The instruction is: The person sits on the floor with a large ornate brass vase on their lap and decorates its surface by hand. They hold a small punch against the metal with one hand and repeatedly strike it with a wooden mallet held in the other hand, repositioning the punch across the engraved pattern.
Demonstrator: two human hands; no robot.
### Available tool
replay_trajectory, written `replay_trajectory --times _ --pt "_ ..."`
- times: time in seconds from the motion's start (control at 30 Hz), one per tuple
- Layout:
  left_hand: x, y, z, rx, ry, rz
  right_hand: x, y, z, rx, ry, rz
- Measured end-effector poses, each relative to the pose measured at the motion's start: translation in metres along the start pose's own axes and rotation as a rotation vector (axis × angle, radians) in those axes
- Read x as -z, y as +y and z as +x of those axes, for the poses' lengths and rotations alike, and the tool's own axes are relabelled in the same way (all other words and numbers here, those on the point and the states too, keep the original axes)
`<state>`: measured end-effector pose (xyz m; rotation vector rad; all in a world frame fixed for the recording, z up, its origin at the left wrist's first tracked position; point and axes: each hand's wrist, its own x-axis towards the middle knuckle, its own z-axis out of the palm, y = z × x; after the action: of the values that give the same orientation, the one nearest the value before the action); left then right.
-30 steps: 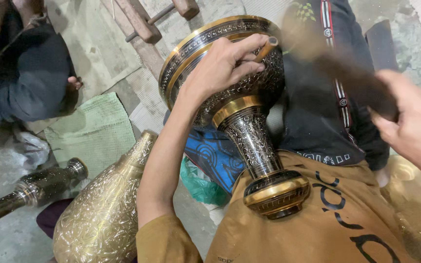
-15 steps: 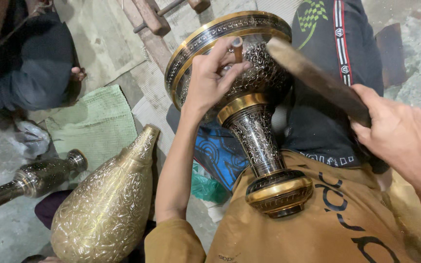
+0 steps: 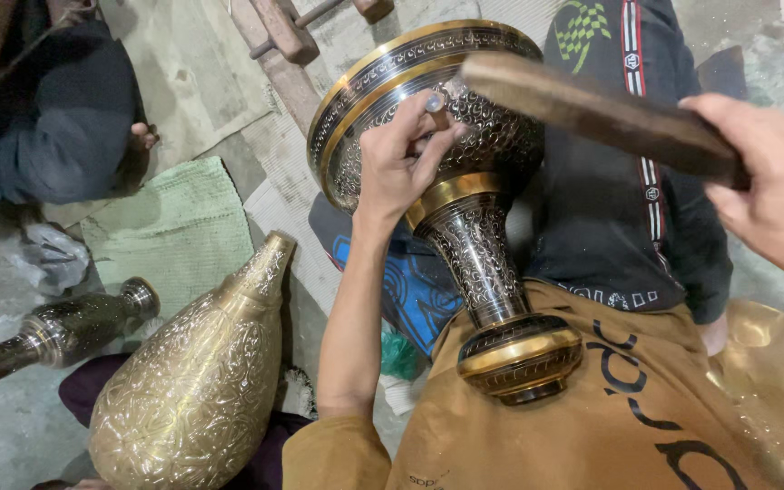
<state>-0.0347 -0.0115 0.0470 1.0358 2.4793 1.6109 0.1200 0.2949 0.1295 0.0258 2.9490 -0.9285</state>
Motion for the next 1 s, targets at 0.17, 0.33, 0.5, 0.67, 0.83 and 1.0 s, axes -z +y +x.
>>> replay_trajectory --times 0.17,0.33,0.5,0.67,0.83,1.0 --pt "0.001 0.004 -0.002 0.017 0.001 0.016 0.017 -0.009 0.014 0.003 0.054 0.113" --pt "-0.001 0.004 0.0 0.026 0.002 0.072 0.029 -0.003 0.02 0.078 -0.001 0.081" --pt "-0.002 0.003 -0.004 0.082 -0.005 0.022 0.019 0.016 0.017 0.108 -0.03 -0.298" --pt "-0.007 -0.003 -0.004 0.05 0.051 -0.043 0.006 0.028 0.026 -0.081 -0.19 -0.406" --pt "-0.006 -0.002 -0.006 0.046 0.048 -0.005 0.014 0.019 0.023 0.165 0.068 0.145" --pt "-0.003 0.003 -0.002 0.067 0.025 -0.009 0.024 0.016 0.029 0.049 -0.067 -0.208"
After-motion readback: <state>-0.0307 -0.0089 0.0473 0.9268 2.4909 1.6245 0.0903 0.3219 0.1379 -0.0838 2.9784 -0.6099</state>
